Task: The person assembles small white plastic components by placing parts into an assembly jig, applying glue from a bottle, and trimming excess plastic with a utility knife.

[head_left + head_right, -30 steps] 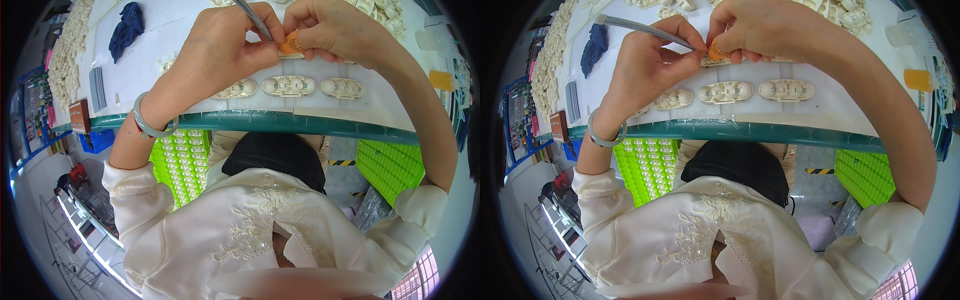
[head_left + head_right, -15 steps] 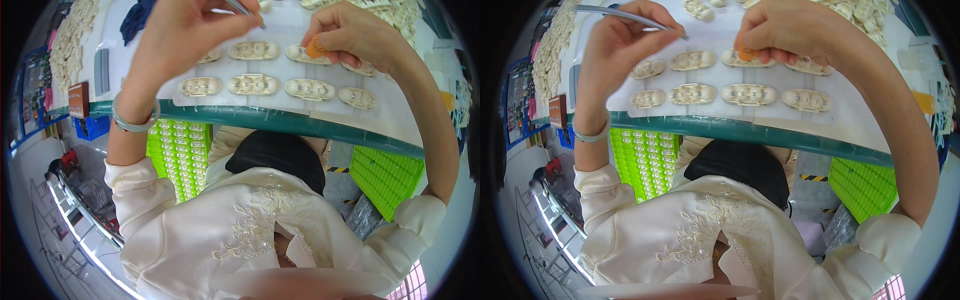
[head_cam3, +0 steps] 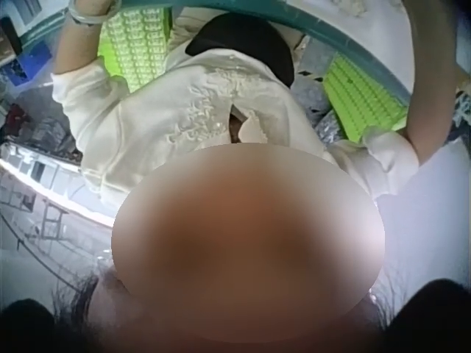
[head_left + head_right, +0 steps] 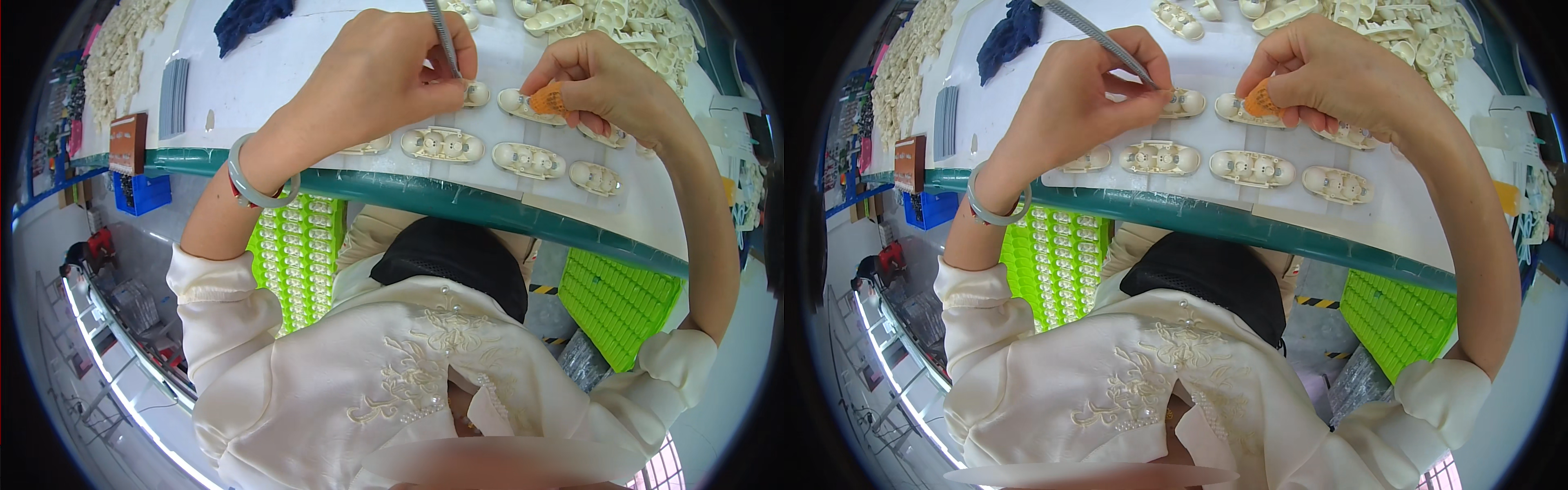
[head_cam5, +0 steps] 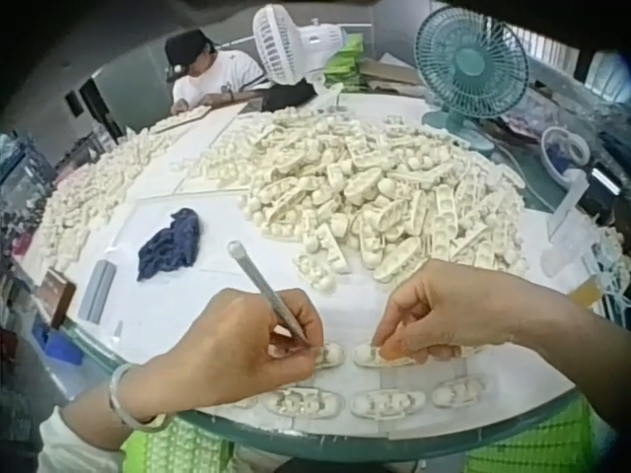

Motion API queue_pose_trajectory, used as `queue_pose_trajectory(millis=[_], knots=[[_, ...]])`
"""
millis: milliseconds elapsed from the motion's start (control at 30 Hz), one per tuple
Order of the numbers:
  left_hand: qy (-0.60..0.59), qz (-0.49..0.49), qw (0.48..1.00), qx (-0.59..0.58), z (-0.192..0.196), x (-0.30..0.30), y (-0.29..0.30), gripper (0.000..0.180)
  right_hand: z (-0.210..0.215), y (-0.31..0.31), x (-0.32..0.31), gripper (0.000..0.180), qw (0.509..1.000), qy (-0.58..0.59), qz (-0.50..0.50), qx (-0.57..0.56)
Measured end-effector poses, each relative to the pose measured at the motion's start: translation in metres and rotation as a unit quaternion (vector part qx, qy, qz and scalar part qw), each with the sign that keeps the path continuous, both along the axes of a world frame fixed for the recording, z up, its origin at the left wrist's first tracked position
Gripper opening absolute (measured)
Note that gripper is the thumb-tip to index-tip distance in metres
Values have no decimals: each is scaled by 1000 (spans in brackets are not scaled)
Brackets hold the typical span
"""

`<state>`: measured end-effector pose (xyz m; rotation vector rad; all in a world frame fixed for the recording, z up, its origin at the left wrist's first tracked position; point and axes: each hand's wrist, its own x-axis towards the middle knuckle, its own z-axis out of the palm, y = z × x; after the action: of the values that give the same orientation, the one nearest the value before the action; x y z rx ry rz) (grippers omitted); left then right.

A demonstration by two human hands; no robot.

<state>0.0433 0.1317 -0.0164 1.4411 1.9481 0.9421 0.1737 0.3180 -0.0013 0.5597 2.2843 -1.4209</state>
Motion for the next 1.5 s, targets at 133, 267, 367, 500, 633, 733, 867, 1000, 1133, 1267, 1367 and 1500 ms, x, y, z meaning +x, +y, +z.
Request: queue_pose_trajectory(millis=[133,267,367,500,633,733,867,1000,1133,1267,1367,1500], knots=[[57,-16,998,-10,4,2,3,8,2,-2,-1,22,1000,21,3,17],[79,-9,997,-9,-2,-2,-1,7,9,-25,-28,15,999,40,5,-28],[74,-14,997,-17,-2,-2,0,8,2,-29,-30,18,996,-31,54,-65],[24,-11,1000,9,-7,-3,-1,9,-16,-34,-24,14,997,37,-25,-63],[-105,92,985,98,-3,-34,-15,10,-10,-39,-28,14,996,30,-36,-80],[-119,102,982,107,2,-31,-26,9,-7,-42,-34,15,994,-1,-54,-99],[-134,114,984,-16,20,-7,-19,8,-7,-27,-31,14,992,-22,-34,-123],[-77,71,995,-9,8,-11,-25,10,-8,-31,-36,12,991,-40,-46,-121],[-60,42,997,14,-4,-11,-22,10,-8,-29,-39,12,989,-47,-39,-133],[-39,71,997,18,-4,-4,-20,7,-10,-28,-39,11,989,-46,-32,-138],[2,67,998,15,-2,0,-17,4,-8,-30,-35,12,994,-28,-27,-98],[11,68,998,9,-2,0,-16,6,-10,-27,-33,20,995,-11,-8,-99]])
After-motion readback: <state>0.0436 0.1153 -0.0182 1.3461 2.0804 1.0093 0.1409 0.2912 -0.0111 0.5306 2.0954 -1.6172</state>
